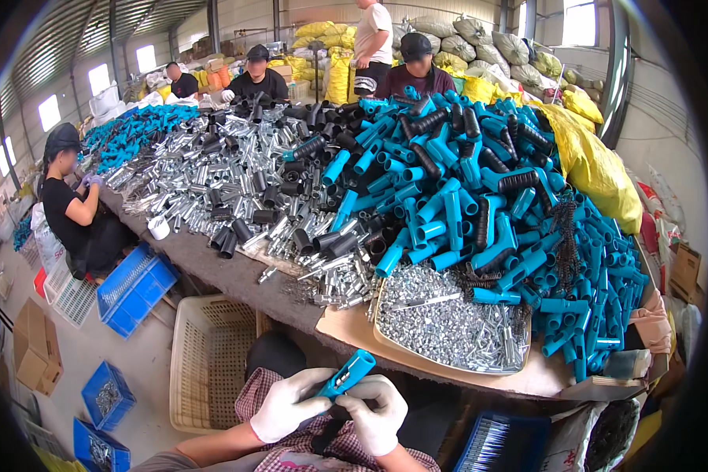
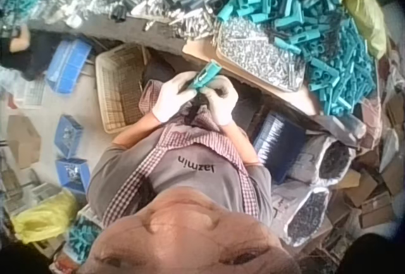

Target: The person assembles tools by fitting metal components, springs, and pins together by hand, sliding them into plastic handles, and placing the finished tools into a basket.

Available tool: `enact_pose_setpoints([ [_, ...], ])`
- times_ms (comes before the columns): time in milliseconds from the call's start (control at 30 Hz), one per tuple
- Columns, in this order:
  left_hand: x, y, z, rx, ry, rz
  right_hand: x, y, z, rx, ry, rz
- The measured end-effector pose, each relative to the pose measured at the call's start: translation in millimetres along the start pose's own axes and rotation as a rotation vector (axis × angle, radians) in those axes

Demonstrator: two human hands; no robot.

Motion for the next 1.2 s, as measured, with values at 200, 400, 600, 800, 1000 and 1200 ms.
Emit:
enact_pose_setpoints([
  [200, 4, 2, -2, -0.002, -0.070, -0.011, 10, 0, -1, -0.039, -0.130, 0.149],
  [400, 5, 6, -4, -0.077, -0.093, -0.003, 22, 2, 5, -0.230, -0.369, 0.488],
  [600, -1, 0, 0, -0.076, -0.072, -0.100, 8, -14, 5, -0.258, 0.081, 0.321],
  [800, -13, 5, -16, -0.090, 0.641, -0.132, -28, -60, -11, -0.526, 0.610, -0.016],
  [1000, -25, 6, -43, 0.049, 0.762, -0.103, -43, -130, -43, -0.271, 0.903, -0.230],
  [1200, -24, 18, -58, 0.137, 0.745, -0.105, -7, -235, -14, -0.317, 1.445, -0.371],
])
Point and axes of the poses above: each hand's wrist, its own y-axis away from the middle knuckle, its own z-axis out of the palm, x = y × z, the point moved 6 cm from there along -y, towards the middle knuckle, and after that the axes turned 9 degrees about -x, right-handed, at the moved point
